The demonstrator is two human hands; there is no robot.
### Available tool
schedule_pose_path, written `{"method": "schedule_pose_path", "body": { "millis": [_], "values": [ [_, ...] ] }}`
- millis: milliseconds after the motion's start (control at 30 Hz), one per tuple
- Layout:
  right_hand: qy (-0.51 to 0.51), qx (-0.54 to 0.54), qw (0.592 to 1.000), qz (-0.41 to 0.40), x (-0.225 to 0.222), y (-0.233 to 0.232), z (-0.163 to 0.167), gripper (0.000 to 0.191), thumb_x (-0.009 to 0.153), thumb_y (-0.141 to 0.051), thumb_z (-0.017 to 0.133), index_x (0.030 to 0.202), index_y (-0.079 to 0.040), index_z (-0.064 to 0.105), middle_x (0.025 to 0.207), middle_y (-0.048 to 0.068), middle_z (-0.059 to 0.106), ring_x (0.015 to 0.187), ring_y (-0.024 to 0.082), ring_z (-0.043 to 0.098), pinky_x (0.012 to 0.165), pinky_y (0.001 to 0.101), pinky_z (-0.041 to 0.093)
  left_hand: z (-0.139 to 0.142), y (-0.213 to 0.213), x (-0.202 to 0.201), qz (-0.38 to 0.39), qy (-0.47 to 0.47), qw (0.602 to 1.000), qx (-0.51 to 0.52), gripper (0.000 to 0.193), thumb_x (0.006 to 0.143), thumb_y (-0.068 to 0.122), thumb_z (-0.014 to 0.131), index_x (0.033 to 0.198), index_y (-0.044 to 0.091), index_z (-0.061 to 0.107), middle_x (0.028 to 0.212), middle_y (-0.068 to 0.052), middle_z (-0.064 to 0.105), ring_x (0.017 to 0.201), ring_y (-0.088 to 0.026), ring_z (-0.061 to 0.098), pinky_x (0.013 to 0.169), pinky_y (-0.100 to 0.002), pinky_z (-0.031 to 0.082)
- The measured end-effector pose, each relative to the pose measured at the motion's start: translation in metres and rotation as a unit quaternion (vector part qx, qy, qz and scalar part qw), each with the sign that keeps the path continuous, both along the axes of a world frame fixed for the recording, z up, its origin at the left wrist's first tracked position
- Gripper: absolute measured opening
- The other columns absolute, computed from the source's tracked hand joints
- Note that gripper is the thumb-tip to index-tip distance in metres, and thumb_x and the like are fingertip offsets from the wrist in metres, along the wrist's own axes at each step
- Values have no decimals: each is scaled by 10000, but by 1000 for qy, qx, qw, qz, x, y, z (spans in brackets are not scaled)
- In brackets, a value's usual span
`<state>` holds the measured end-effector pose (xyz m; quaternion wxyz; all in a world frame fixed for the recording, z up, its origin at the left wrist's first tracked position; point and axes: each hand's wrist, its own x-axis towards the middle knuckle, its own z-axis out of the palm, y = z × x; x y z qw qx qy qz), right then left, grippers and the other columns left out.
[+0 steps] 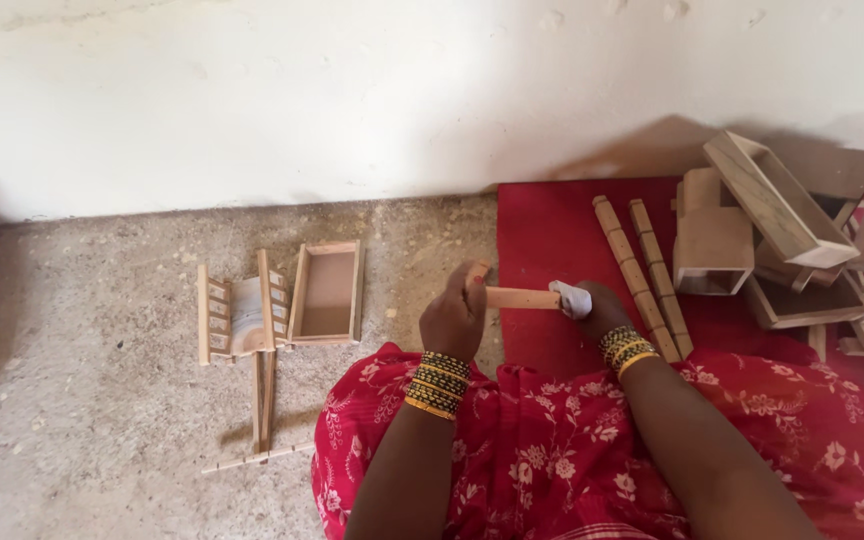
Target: The person sits on the floor and wipes small wooden toy furniture pieces one at a time with a cloth, turning each piece to clean its surfaces and setting it aside on the mat.
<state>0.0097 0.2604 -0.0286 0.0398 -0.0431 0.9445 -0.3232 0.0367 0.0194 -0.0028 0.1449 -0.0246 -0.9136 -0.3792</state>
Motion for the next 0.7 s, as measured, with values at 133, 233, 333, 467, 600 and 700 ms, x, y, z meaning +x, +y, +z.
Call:
{"method": "schedule_pose_path", "body": {
  "millis": [133,233,333,467,600,700],
  "values": [
    [79,39,996,-34,13,-5,17,309,885,-332,681,1086,-100,715,913,123,767,782,270,726,701,450,591,-3,-4,-16,14,10,983,185,749,1060,543,392,1632,93,217,849,-59,689,654,-163,677,552,-314,552],
    [-58,40,988,-134,25,-11,29,549,965,-537,638,1286,-92,612,1016,152,757,888,269,755,754,451,614,-3,-3,-26,54,-111,975,184,835,1009,528,440,1643,109,91,940,-103,714,705,-253,713,584,-385,580],
    [-37,-59,972,-225,30,3,28,573,945,-488,601,1349,-82,570,1106,176,727,956,307,736,766,491,632,-3,0,-30,56,-145,986,58,890,954,457,570,1625,96,109,1119,-153,720,965,-310,734,792,-425,587],
    [6,73,950,-304,23,40,8,564,1076,-471,544,1338,28,567,1196,276,688,1057,412,695,893,515,578,-1,1,-37,82,-270,957,-68,854,958,464,679,1577,94,221,1361,-240,595,1212,-387,624,990,-475,523],
    [-20,159,905,-393,21,52,-3,491,987,-362,649,1276,31,588,1264,240,639,1166,431,629,946,534,538,-4,-2,-40,120,-467,866,-129,689,963,416,669,1530,109,427,1436,-152,598,1316,-332,580,1077,-516,470],
    [161,114,907,-373,24,49,-5,398,998,-225,684,1282,42,604,1298,229,639,1197,434,641,1013,527,550,-11,-10,-41,110,-517,829,-181,512,997,357,618,1458,135,580,1462,-144,600,1329,-334,588,1086,-582,439]
  ]
}}
